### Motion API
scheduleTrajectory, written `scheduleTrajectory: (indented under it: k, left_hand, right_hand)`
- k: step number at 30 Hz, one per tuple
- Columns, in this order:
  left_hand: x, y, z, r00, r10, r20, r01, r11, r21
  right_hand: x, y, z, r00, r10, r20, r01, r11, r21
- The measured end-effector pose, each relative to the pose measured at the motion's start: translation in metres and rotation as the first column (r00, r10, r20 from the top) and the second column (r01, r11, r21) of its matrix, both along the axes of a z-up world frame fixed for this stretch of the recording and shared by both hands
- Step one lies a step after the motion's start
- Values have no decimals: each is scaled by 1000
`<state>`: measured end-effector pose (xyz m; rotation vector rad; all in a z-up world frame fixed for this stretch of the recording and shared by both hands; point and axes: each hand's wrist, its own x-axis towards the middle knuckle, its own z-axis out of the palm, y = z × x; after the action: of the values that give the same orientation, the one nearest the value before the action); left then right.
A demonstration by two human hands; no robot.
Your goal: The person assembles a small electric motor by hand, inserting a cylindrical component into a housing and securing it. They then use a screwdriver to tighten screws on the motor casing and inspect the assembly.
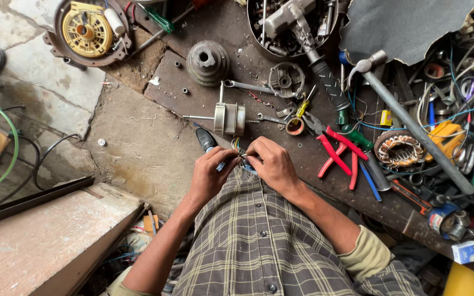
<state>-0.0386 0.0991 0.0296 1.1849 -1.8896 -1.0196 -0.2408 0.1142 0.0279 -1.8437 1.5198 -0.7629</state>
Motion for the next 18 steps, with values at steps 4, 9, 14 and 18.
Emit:
scheduleTrajectory:
  k: [4,9,14,18]
  left_hand:
    - [10,-6,-8,994,86,-61,-86,996,3]
    - [16,-26,-26,944,331,5,-330,940,89]
    - [12,-34,-40,938,337,-81,-317,929,192]
    - [15,-34,-46,936,337,-98,-306,920,243]
  right_hand:
    - [-3,-12,-2,997,-70,12,71,979,-193]
    - [1,-33,-24,995,-88,-53,70,958,-280]
    - [14,-34,-40,996,-48,-71,26,960,-279]
    - [14,-28,-38,995,-66,79,80,978,-190]
